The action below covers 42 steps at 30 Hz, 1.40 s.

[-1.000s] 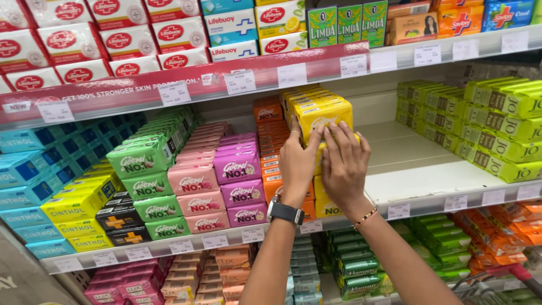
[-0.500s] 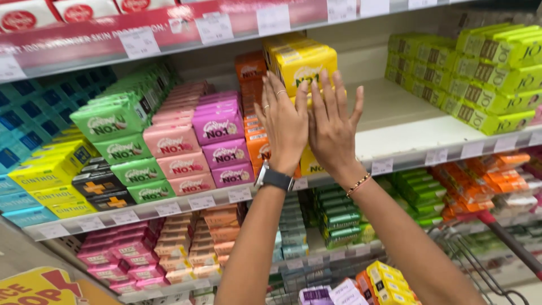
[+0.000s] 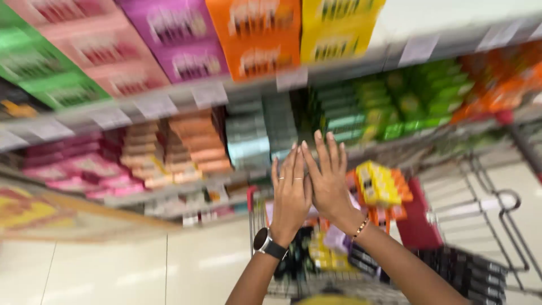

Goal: Picking up bars of soap from a store shelf and placing them into a shopping cart.

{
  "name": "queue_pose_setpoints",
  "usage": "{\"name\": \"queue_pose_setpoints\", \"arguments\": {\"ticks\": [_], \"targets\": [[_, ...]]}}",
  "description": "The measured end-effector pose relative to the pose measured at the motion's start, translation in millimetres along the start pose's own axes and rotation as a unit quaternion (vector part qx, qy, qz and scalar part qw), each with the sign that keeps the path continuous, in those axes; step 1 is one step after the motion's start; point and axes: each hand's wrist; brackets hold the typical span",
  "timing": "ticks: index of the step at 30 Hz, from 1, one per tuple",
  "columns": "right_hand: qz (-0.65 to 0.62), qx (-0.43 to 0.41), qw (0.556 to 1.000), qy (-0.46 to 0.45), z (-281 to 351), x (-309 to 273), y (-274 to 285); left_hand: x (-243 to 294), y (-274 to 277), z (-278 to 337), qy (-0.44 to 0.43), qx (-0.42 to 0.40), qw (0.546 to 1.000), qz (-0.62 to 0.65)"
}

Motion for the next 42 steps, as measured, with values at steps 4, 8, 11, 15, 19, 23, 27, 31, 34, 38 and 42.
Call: {"name": "queue_pose_setpoints", "arguments": {"ticks": [4,8,11,15,19,23,27,31,34,38,42], "targets": [[-0.034,-0.196,0.976,-0.088,119.7,-0.7,-44.7,-37.3,-33.0,135.0,0.114,-0.148,0.982,-0.008],[-0.094,-0.350,0.921,-0.143,217.9,0.2,-72.0,-65.2,-64.1,257.0,0.190,-0.269,0.944,-0.033],[-0.081,-0.390,0.900,-0.176,280.9,5.0,-91.2,-77.2,-75.4,306.3,0.222,-0.347,0.910,-0.057],[-0.103,-0.450,0.859,-0.223,327.0,7.0,-94.0,-86.4,-77.9,335.8,0.250,-0.410,0.873,-0.083],[-0.100,-0.519,0.791,-0.307,344.8,15.4,-94.9,-93.4,-79.9,355.0,0.273,-0.472,0.828,-0.130],[-0.106,-0.499,0.780,-0.362,358.9,22.2,-96.5,-90.9,-81.3,373.5,0.296,-0.491,0.808,-0.133],[-0.109,-0.501,0.783,-0.352,375.4,24.1,-104.0,-90.0,-88.9,391.0,0.333,-0.482,0.801,-0.121],[-0.094,-0.531,0.754,-0.375,374.1,22.2,-107.4,-91.2,-97.2,385.2,0.414,-0.448,0.789,-0.071],[-0.108,-0.517,0.759,-0.381,382.9,25.8,-110.9,-94.8,-104.1,381.9,0.465,-0.414,0.781,-0.049],[-0.139,-0.493,0.755,-0.410,378.7,23.8,-113.7,-110.9,-112.6,404.4,0.538,-0.403,0.740,-0.028],[-0.159,-0.501,0.737,-0.425,349.1,14.4,-105.3,-101.2,-99.7,400.2,0.529,-0.408,0.744,0.015]]}}
Point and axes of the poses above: each hand's wrist, its own z-axis away from the middle knuckle, its own y-axis out of the back of the hand, x = y × z, and after that the axes turned 9 degrees about x, right-handed
